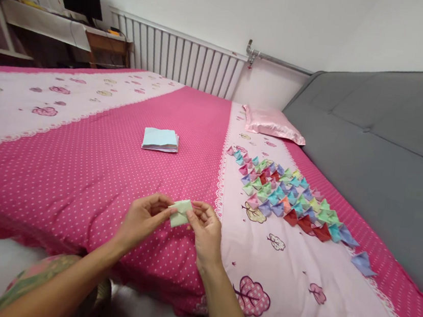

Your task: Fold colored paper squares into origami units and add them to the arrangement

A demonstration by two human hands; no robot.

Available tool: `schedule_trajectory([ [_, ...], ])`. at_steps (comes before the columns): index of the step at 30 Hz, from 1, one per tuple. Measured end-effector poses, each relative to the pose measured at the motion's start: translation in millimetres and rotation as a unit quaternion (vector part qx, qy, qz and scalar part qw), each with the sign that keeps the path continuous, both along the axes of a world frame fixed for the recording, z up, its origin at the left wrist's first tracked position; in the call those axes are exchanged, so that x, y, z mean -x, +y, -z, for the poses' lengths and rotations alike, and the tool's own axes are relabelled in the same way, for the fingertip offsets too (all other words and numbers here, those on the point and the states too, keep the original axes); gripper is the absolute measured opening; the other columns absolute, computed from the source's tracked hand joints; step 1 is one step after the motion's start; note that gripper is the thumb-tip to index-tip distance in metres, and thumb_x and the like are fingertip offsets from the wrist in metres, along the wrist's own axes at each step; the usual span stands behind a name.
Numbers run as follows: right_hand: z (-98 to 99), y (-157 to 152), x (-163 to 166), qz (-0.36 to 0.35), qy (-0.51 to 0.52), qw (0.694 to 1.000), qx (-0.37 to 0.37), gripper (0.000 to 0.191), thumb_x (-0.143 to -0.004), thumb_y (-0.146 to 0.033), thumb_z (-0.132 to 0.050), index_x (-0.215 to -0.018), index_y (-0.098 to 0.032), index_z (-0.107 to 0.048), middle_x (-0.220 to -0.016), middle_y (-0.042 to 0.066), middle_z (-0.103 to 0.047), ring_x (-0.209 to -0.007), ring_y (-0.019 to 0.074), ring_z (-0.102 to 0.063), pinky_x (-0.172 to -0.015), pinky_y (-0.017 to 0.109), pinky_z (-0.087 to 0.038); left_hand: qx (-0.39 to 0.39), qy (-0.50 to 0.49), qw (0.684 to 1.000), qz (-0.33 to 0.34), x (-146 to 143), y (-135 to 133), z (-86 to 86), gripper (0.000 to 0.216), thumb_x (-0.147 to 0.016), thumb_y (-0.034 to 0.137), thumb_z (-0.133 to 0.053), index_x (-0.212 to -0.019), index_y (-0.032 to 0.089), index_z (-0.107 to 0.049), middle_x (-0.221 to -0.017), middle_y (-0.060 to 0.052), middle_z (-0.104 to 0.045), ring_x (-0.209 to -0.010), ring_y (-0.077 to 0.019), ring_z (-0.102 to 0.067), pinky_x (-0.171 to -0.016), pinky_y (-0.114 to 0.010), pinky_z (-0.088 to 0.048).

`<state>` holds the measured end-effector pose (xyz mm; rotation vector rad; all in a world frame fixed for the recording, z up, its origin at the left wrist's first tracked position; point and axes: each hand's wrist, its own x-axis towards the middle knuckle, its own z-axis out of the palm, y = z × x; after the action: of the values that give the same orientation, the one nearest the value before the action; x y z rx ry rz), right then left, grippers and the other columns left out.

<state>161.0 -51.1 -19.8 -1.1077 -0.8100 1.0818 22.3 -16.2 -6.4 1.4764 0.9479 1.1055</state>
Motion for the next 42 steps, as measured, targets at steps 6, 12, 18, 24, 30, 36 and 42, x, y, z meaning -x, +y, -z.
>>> schedule_trajectory([
  [6,-3.6,-4,-4,-0.017,-0.154,0.986,-0.054,0.021,-0.074,-0.032,-0.061,-0.091,-0.019,-0.062,-0.084,0.004,-0.065,-0.077,0.0167,-0.059,-0.069,0.029,-0.047,-0.103,0.090,0.991,0.017,8,3,-5.4,0.014,-0.078,0.029,-0.055,-0.075,0.015,-0.058,-0.066,-0.002,-0.061,-0.061,-0.0122,-0.056,-0.055,-0.022,-0.042],
  [12,-7.4,-7,-8,-0.001,-0.220,0.973,-0.073,0.016,-0.073,-0.031,-0.061,-0.083,-0.020,-0.067,-0.078,0.002,-0.067,-0.069,0.0157,-0.060,-0.065,0.028,-0.047,-0.189,0.174,0.966,0.041,13,3,-6.7,0.012,-0.081,0.027,-0.050,-0.078,0.018,-0.058,-0.067,0.001,-0.061,-0.061,-0.0108,-0.055,-0.057,-0.021,-0.039],
  [18,-8.3,-8,-9,-0.002,-0.222,0.972,-0.077,0.015,-0.073,-0.032,-0.062,-0.076,-0.018,-0.066,-0.070,0.002,-0.066,-0.063,0.0151,-0.059,-0.061,0.027,-0.047,-0.193,0.179,0.963,0.052,14,3,-9.4,0.014,-0.082,0.029,-0.050,-0.078,0.017,-0.057,-0.065,0.001,-0.059,-0.058,-0.0105,-0.053,-0.055,-0.021,-0.038],
  [24,-8.7,-9,-10,-0.004,-0.222,0.972,-0.070,0.017,-0.074,-0.033,-0.060,-0.071,-0.016,-0.064,-0.065,0.002,-0.064,-0.061,0.0144,-0.057,-0.059,0.026,-0.045,-0.171,0.155,0.972,0.055,12,2,-9.7,0.014,-0.081,0.030,-0.051,-0.077,0.018,-0.057,-0.065,0.001,-0.060,-0.059,-0.0109,-0.054,-0.055,-0.021,-0.039],
  [30,-4.7,-8,-7,-0.009,-0.191,0.980,-0.058,0.019,-0.074,-0.034,-0.059,-0.072,-0.016,-0.061,-0.065,0.001,-0.061,-0.061,0.0135,-0.055,-0.057,0.025,-0.044,-0.125,0.132,0.980,0.074,10,2,-9.7,0.029,-0.079,0.028,-0.053,-0.107,0.019,-0.056,-0.071,-0.002,-0.067,-0.060,-0.0125,-0.058,-0.058,-0.023,-0.044],
  [36,-2.5,-8,-6,-0.012,-0.200,0.978,-0.056,0.019,-0.075,-0.035,-0.058,-0.073,-0.016,-0.061,-0.066,0.001,-0.061,-0.061,0.0133,-0.055,-0.058,0.024,-0.044,-0.107,0.141,0.980,0.088,10,4,-7.8,0.018,-0.074,0.030,-0.060,-0.085,0.019,-0.068,-0.073,-0.003,-0.069,-0.059,-0.0127,-0.058,-0.056,-0.023,-0.045],
  [42,-5.9,-8,-3,-0.054,-0.211,0.974,-0.054,0.020,-0.073,-0.034,-0.061,-0.084,-0.018,-0.065,-0.074,0.003,-0.066,-0.065,0.0149,-0.058,-0.060,0.026,-0.046,0.038,0.018,0.993,0.106,6,5,-4.5,0.015,-0.068,0.028,-0.064,-0.074,0.013,-0.065,-0.067,-0.004,-0.066,-0.060,-0.0134,-0.059,-0.057,-0.024,-0.046],
])
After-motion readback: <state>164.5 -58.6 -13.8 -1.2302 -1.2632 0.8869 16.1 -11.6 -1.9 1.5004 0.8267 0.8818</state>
